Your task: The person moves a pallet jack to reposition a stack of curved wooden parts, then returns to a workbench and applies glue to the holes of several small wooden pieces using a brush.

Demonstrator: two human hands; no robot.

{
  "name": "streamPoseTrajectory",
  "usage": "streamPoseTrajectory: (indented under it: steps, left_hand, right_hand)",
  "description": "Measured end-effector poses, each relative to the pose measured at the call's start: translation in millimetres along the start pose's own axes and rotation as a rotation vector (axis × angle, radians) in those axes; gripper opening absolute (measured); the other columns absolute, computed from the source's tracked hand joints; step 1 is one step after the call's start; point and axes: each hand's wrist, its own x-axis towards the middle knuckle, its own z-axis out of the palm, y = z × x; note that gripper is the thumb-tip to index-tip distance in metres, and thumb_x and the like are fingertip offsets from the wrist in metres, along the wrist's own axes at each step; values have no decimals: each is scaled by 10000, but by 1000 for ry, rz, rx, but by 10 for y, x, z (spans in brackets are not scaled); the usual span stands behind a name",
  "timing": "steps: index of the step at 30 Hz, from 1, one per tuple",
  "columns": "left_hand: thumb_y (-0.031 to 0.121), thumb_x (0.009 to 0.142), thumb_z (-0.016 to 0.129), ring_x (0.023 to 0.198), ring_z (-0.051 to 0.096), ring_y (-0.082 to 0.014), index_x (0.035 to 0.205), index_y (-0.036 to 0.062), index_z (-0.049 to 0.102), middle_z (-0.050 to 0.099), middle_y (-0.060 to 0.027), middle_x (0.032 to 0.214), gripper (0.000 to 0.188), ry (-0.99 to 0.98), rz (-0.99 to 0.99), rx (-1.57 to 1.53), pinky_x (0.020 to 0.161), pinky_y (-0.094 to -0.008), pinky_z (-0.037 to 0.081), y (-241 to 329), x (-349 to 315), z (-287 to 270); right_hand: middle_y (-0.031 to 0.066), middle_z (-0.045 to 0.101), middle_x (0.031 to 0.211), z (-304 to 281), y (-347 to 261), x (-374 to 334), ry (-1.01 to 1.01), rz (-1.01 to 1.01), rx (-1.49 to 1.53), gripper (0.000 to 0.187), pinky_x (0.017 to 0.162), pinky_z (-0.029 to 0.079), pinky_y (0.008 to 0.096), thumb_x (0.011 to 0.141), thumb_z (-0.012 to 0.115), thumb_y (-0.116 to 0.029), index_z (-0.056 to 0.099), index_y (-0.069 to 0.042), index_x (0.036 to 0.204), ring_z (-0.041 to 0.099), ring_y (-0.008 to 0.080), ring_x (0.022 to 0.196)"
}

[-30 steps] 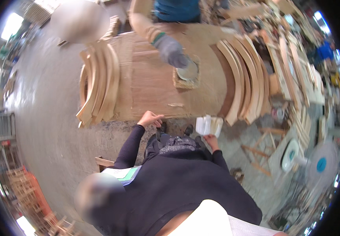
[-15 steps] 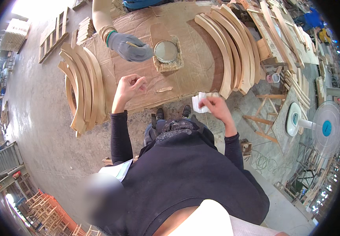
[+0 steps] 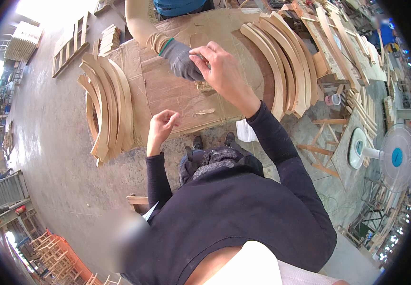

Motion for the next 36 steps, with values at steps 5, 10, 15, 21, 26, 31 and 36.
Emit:
streamPoseTrajectory:
  steps: [5,10,15,21,26,31,36]
  left_hand:
    - [191,868,602,653,623,-116,881,-25,628,652,-80,707,218,42,-68,-69,608,-240,504,-323,-116,-93]
    - [190,868,604,645,624,-116,890,-22,626,654,-73,713,214,-6,-71,-41,593,-237,497,-323,-45,-23]
    - [192,868,604,648,629,-119,903,-14,626,656,-74,717,210,-29,-28,-23,575,-233,484,-209,25,114]
    - [192,869,597,642,629,-121,904,-20,622,659,-92,701,217,-6,-43,18,575,-237,487,-222,-1,198]
    - [188,865,599,628,623,-120,902,-21,623,658,-93,694,213,52,-108,58,583,-238,489,-207,-136,255]
    - [190,845,606,609,615,-105,884,-2,633,656,-80,677,198,155,-78,115,576,-248,481,-316,-378,322]
    - [171,824,619,621,602,-117,880,7,634,652,-74,698,173,229,-115,124,592,-266,483,19,-405,283]
  right_hand:
    - [70,538,741,-58,103,-88,58,39,120,129,533,459,303,819,637,-152,636,-84,929,568,174,570]
    - [81,554,770,-125,236,-183,26,114,146,123,536,461,300,811,641,-114,632,-69,925,582,177,588]
    - [111,564,810,-105,397,-339,48,135,209,91,596,467,333,821,621,-116,620,-43,876,598,247,696]
    - [113,581,765,-236,521,-390,-25,107,64,121,594,467,350,823,616,-162,603,-42,833,599,277,679]
    - [117,606,738,-222,603,-347,-93,71,88,152,586,466,361,826,603,-203,603,-52,812,603,285,673]
    - [143,617,729,-124,588,-226,-211,91,210,188,583,461,379,831,584,-216,625,-39,786,609,296,672]
    - [112,663,744,-217,598,-57,-251,142,152,176,541,477,314,869,577,-202,658,-47,864,655,221,647]
